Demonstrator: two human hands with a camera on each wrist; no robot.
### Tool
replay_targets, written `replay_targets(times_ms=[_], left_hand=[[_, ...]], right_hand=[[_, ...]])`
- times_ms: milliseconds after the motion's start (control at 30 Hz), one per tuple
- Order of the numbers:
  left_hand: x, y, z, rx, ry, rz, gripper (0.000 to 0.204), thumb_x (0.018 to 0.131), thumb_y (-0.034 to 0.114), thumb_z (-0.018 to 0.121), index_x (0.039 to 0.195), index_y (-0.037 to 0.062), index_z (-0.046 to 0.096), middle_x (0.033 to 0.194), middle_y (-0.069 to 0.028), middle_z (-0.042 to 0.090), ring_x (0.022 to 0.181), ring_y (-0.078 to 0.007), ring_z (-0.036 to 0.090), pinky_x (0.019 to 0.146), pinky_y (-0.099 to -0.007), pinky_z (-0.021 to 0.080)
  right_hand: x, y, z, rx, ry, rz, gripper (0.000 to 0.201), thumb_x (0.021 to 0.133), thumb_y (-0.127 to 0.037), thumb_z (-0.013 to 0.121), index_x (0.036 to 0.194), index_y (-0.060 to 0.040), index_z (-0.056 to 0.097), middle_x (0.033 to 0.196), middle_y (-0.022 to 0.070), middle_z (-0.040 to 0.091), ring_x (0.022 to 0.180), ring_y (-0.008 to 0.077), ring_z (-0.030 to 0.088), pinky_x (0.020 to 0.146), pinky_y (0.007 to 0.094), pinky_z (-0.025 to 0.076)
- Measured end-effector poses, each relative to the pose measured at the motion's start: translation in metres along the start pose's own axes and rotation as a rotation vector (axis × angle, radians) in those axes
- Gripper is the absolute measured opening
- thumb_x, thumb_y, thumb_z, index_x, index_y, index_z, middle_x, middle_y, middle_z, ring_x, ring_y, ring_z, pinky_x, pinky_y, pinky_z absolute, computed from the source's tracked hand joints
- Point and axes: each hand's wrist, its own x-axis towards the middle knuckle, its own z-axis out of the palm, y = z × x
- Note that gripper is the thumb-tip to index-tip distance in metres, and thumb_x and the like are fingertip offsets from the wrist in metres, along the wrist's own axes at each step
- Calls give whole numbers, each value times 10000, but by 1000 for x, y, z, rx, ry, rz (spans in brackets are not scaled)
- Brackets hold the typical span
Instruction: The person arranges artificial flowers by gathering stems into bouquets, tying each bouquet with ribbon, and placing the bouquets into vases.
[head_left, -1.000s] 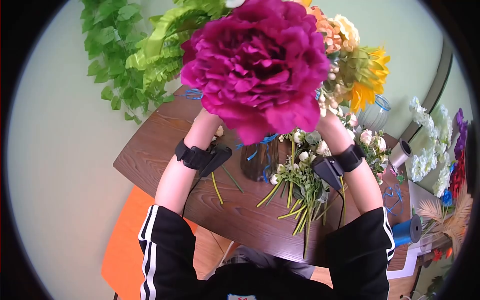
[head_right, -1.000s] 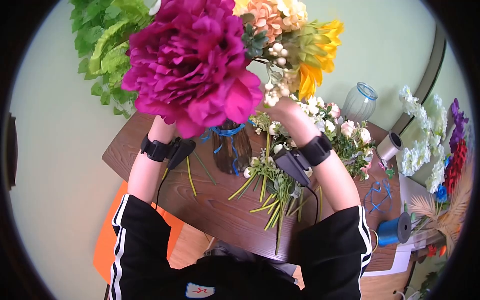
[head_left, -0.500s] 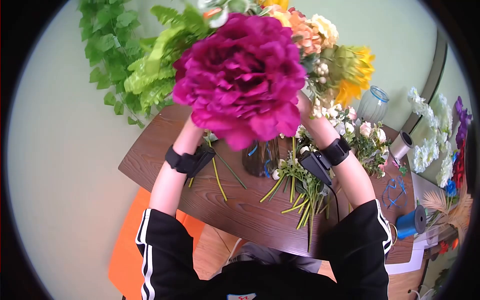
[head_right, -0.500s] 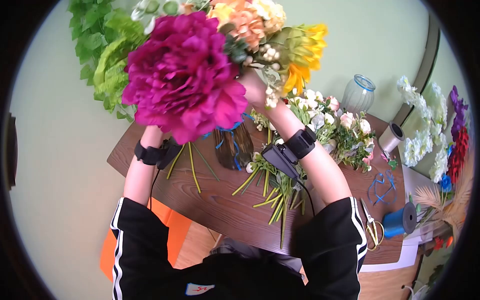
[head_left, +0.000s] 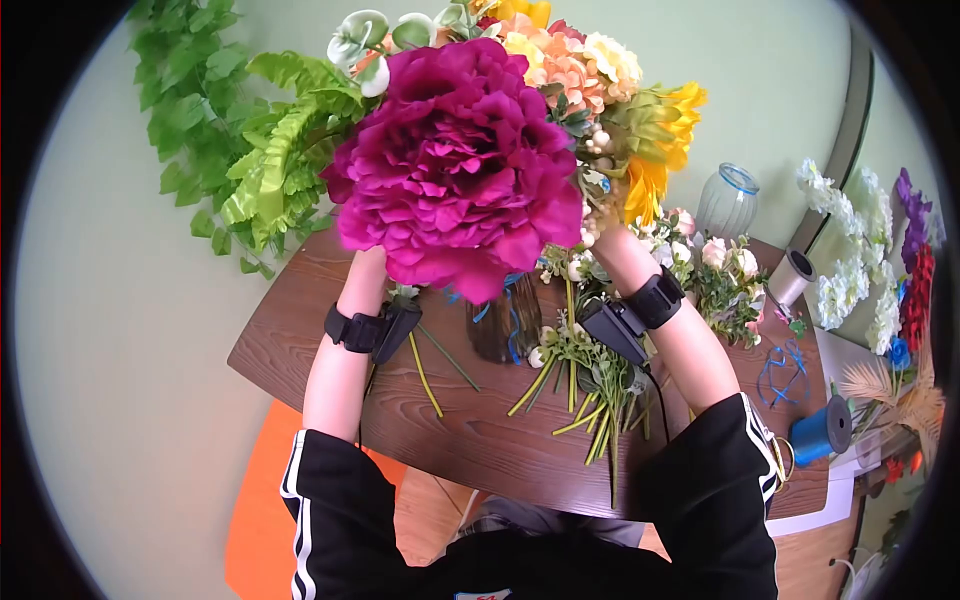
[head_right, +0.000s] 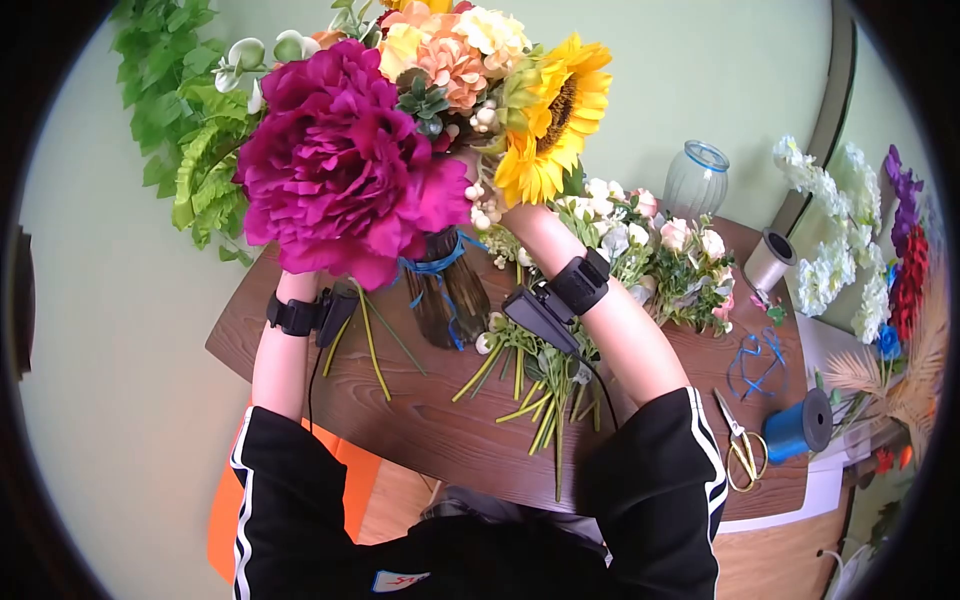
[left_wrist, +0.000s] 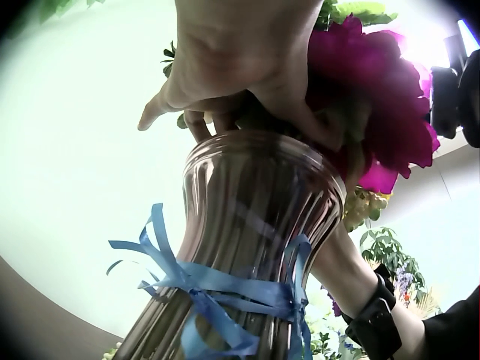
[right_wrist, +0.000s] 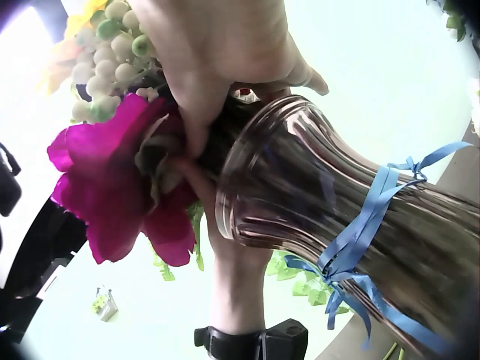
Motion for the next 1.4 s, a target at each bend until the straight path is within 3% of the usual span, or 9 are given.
replay_targets(times_ms=[867,1233,1400], left_hand=[[-47,-34,-14,-77,-120,-34,541,818,178,454,1275,80,181,1284,-88,251,1166,-217,284,967,-335,261],[-80,-45,-25,-96,-281,33,529,851,192,423,1294,87,154,1311,-91,222,1190,-224,261,983,-341,246],[-83,-39,0,125,-257,169,551,859,209,411,1306,94,111,1334,-91,178,1208,-230,230,996,-344,223]], right_hand=[[-17,27,4,-38,-117,-29,358,750,-178,540,1055,-17,444,1016,113,493,935,214,476,806,313,387],[-56,33,18,-52,-168,-109,363,771,-186,523,1076,-16,428,1042,120,480,955,222,467,820,314,381],[-70,33,23,-35,-167,-117,365,780,-190,516,1086,-16,420,1054,123,474,965,225,463,827,314,377]])
